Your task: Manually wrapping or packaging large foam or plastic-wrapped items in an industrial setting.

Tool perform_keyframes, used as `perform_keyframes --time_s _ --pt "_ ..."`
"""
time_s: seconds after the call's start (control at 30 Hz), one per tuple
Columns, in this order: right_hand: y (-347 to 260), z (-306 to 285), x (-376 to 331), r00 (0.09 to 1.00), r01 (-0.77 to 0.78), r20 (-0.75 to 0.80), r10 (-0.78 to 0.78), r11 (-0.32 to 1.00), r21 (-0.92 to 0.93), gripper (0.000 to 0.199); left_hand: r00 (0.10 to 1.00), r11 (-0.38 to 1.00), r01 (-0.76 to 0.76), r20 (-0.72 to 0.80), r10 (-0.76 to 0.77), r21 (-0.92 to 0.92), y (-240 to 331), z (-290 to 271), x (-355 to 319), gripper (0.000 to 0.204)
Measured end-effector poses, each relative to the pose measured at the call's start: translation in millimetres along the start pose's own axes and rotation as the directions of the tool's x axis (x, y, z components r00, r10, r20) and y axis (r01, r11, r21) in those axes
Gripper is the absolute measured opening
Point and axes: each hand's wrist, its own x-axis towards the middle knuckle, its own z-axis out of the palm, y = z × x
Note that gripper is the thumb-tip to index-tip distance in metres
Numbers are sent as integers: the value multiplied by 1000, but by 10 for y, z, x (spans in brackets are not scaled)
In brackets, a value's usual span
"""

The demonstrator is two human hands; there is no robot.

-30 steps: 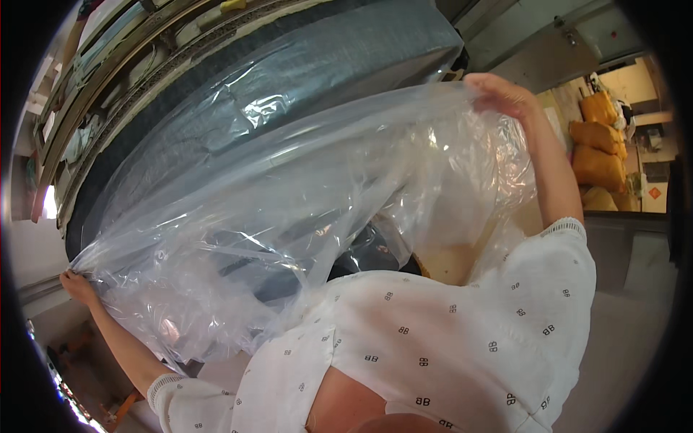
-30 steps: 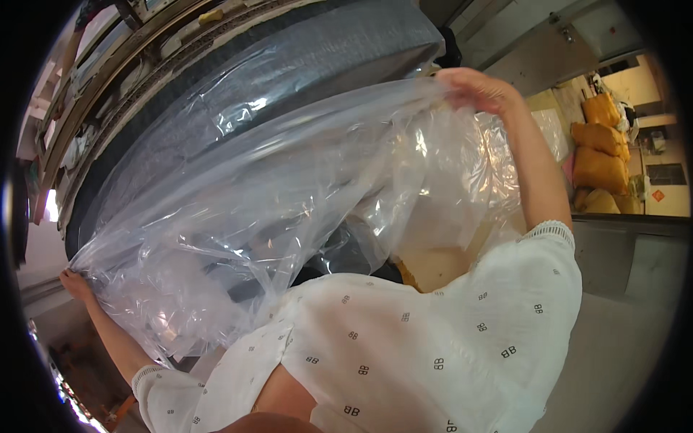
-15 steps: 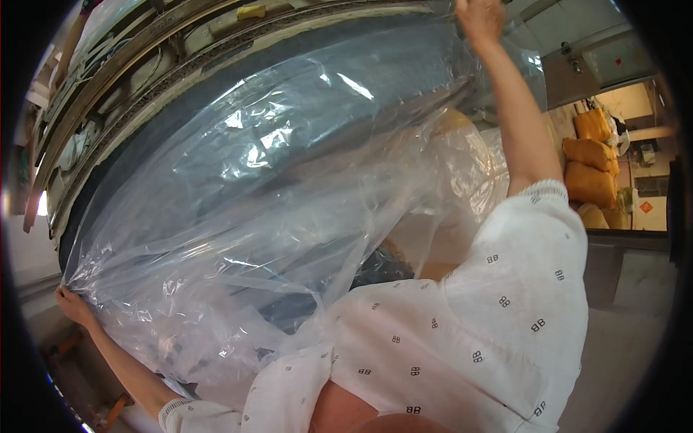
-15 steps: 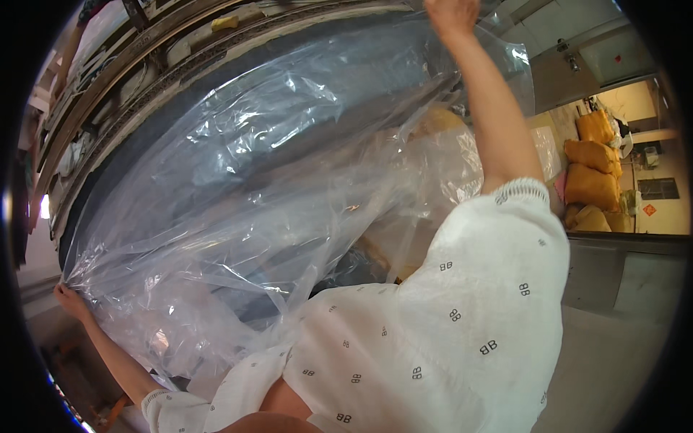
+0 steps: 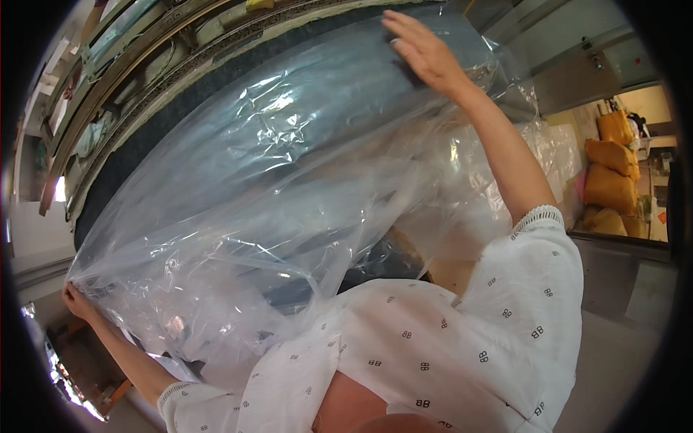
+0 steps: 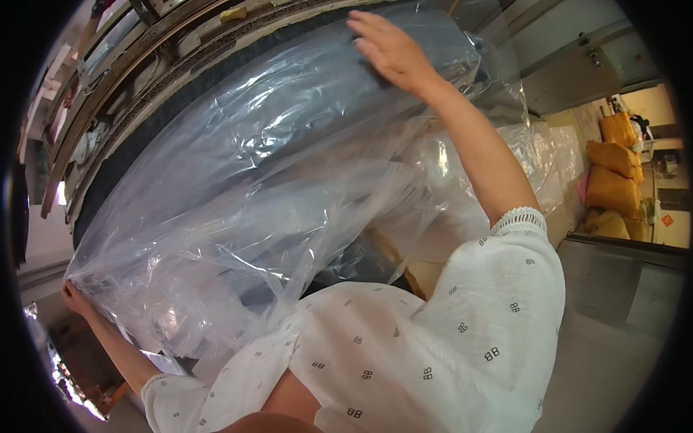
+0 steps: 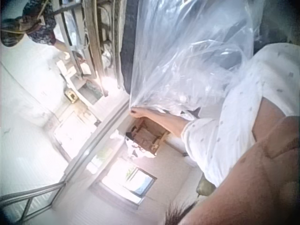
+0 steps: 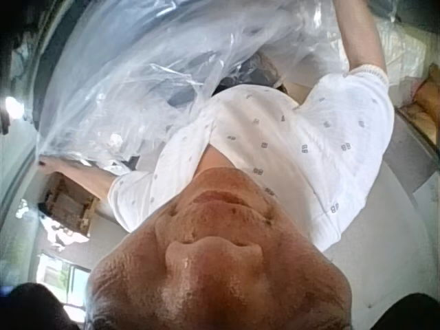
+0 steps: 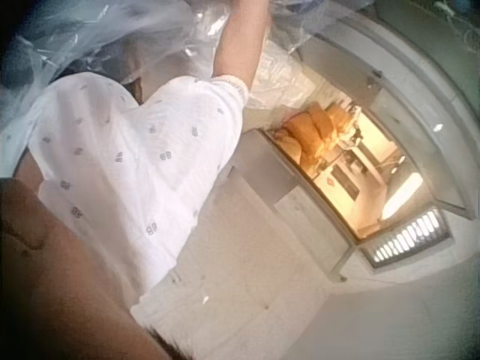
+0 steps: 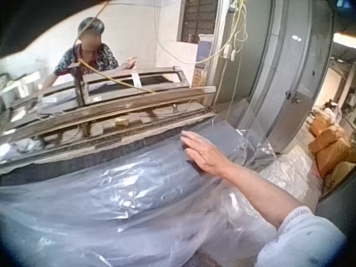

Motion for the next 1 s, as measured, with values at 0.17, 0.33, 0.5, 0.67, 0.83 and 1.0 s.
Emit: perform_keyframes --time_s 0.17,0.33,0.5,0.67,0.83,1.0 --pt "-545 131 -336 996 85 -16 -92 966 -245 36 920 806 373 296 -257 -459 -110 -1082 192 35" --pt "-411 133 -195 990 92 -95 -103 989 -112 32 852 904 332 497 -164 -271 87 -2063 128 41" --pt "-92 167 92 993 -45 -109 37 997 -69 22 698 682 612 679 -226 -402 1155 -2204 -471 36" --pt "428 328 512 965 -186 253 62 846 499 15 767 563 623 568 -299 -544 -62 -2431 -645 43" --pt "602 -332 831 950 -207 299 94 905 373 18 767 591 630 527 -367 -504 248 -1246 -329 27" --pt "950 -890 1204 986 -115 -19 165 761 638 29 884 543 467 381 -270 -698 739 -584 245 19"
